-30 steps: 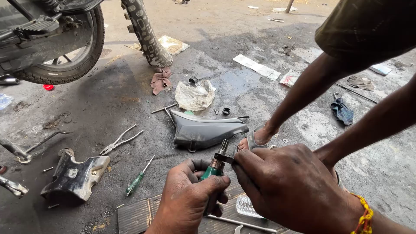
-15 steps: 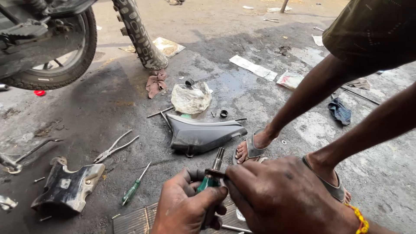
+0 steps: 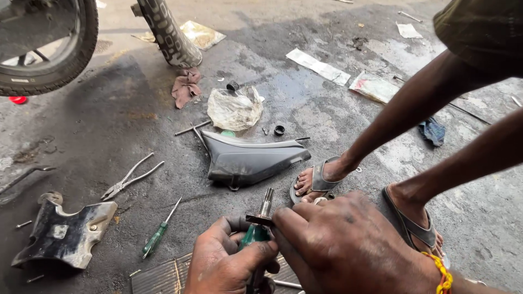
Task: The person repairs a motorcycle starter motor by cleaning the commutator slots with a small metal scraper.
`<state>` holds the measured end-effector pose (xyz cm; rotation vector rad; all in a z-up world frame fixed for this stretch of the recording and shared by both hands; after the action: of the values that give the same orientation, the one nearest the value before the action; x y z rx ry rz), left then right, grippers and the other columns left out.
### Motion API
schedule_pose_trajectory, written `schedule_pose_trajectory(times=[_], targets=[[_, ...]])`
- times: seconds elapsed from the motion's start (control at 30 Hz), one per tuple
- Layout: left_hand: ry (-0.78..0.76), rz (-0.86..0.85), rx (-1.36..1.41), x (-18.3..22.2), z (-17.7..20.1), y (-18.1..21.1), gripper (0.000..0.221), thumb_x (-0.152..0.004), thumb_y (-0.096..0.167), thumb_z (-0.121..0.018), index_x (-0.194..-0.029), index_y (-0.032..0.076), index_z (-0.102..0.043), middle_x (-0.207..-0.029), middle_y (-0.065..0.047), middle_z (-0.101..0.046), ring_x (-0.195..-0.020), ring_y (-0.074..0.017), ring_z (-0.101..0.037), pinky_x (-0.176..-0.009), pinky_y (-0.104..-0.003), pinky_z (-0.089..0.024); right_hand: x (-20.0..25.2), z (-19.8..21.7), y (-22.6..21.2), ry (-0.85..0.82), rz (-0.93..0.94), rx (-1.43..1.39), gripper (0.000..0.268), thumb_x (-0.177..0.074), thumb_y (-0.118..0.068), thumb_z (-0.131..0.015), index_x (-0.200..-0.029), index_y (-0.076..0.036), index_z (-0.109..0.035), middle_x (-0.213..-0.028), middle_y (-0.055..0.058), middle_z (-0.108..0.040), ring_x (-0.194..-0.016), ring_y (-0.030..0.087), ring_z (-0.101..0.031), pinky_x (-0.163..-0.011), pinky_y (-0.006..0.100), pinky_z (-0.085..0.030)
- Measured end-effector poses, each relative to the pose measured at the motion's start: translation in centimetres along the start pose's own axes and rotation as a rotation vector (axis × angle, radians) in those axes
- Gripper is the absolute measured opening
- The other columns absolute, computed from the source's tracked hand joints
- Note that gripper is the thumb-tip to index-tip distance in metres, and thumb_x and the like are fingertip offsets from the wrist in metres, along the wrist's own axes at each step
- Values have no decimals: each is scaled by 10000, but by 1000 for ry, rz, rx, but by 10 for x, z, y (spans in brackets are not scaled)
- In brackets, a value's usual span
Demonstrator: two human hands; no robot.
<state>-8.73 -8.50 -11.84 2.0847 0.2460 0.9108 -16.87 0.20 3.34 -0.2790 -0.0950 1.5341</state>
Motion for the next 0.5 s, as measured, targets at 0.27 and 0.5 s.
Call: schedule_pose_trajectory(times=[0.27,0.5], targets=[[58,82,41,-35,6,-3,532,-674,17,-800,-1149,-74,-579,-820,-238,-756,-609,-270,-721,-467,-375,-555,-31,-23,35,-94,-83,-46,183,-899,-269,-692,-838,-113,-618,-704,65,-654,-650,303,-686,-552,483,-484],[64,164,48,-51,7,-4,553,-669,14,-796,-1171,-50,-572,-836,-198,-756,-633,-262,-721,-433,-383,-548,-46,-33,53,-69,-52,-118,172,-913,-225,-677,-805,-116,-600,-689,64,-649,-632,318,-666,-537,485,-464]])
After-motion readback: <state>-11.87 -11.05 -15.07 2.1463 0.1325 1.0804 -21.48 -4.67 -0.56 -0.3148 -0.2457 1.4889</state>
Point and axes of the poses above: each hand's wrist, its own x-axis away from the middle knuckle, its own z-axis out of the back of the hand, y = z × x, the point moved 8 cm from there along -x, towards the middle knuckle
